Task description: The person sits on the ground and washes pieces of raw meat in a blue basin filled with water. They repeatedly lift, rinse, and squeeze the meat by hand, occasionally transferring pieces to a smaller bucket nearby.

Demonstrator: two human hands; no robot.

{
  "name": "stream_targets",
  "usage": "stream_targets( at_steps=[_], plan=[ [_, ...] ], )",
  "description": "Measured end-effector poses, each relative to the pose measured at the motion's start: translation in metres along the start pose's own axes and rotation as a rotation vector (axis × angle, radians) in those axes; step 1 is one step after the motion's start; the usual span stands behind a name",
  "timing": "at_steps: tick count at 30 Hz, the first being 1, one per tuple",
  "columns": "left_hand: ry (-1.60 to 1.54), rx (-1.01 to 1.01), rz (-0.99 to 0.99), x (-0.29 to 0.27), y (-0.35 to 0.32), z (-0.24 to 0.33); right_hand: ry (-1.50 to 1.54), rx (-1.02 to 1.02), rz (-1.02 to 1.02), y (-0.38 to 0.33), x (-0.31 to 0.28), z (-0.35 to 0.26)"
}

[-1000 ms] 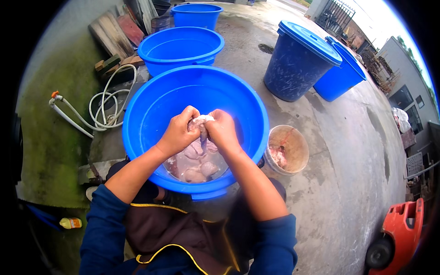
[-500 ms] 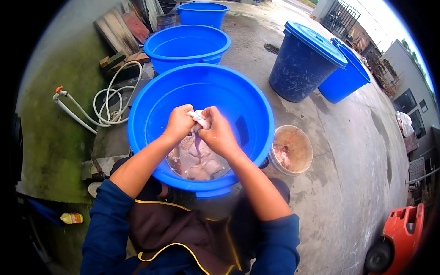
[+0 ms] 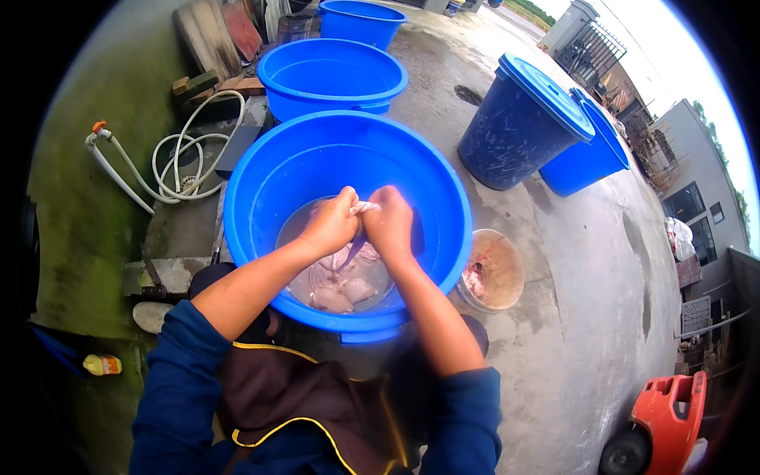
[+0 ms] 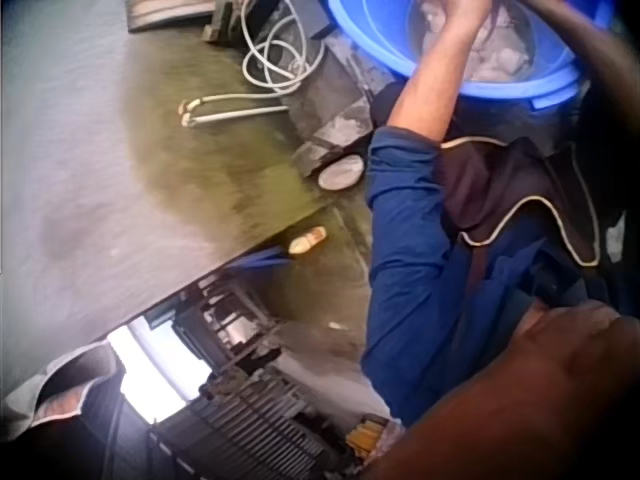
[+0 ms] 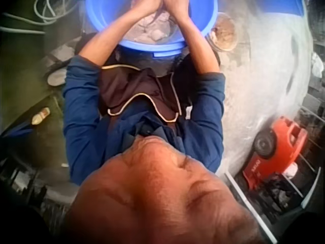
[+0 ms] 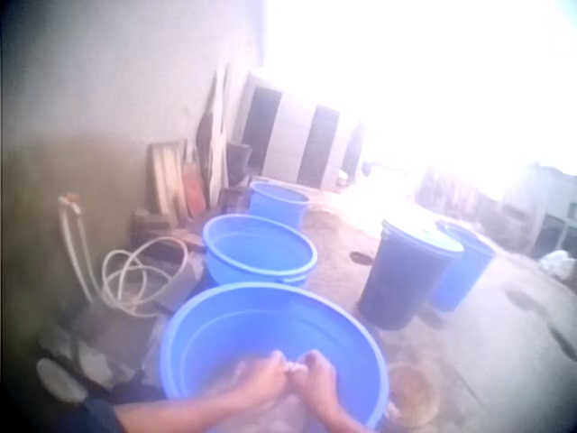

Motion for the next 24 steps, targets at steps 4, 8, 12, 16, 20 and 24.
stream_targets(
  at_steps=[4,8,12,16,20,24],
  plan=[
    [-0.068,-0.001,-0.094,0.008,0.006,-0.006,0.281,0.174,-0.136,0.017,0.019,0.034],
    [-0.407,-0.033,-0.245,0.016,0.013,-0.012,0.547,0.257,-0.234,0.014,0.036,0.05],
    [-0.802,-0.336,-0.284,0.028,0.001,-0.024,0.701,0.402,-0.352,0.002,0.053,0.051],
    [-0.597,-0.319,-0.248,0.014,0.003,-0.027,0.506,0.412,-0.438,0.001,0.048,0.037],
    [0.027,-0.079,-0.137,-0.002,0.009,-0.015,0.39,0.353,-0.464,0.011,0.04,0.024],
    [0.024,-0.182,-0.194,0.007,0.011,-0.029,0.387,0.409,-0.538,0.013,0.032,0.023]
  ],
)
Point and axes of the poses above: each hand's wrist, its own y-axis towards the middle knuckle, its own x-axis out of the palm, z = x × y, the point moved 8 cm from there along y, towards the middle knuckle, and after that the axes turned 14 degrees about -z, right-handed, at the moved point
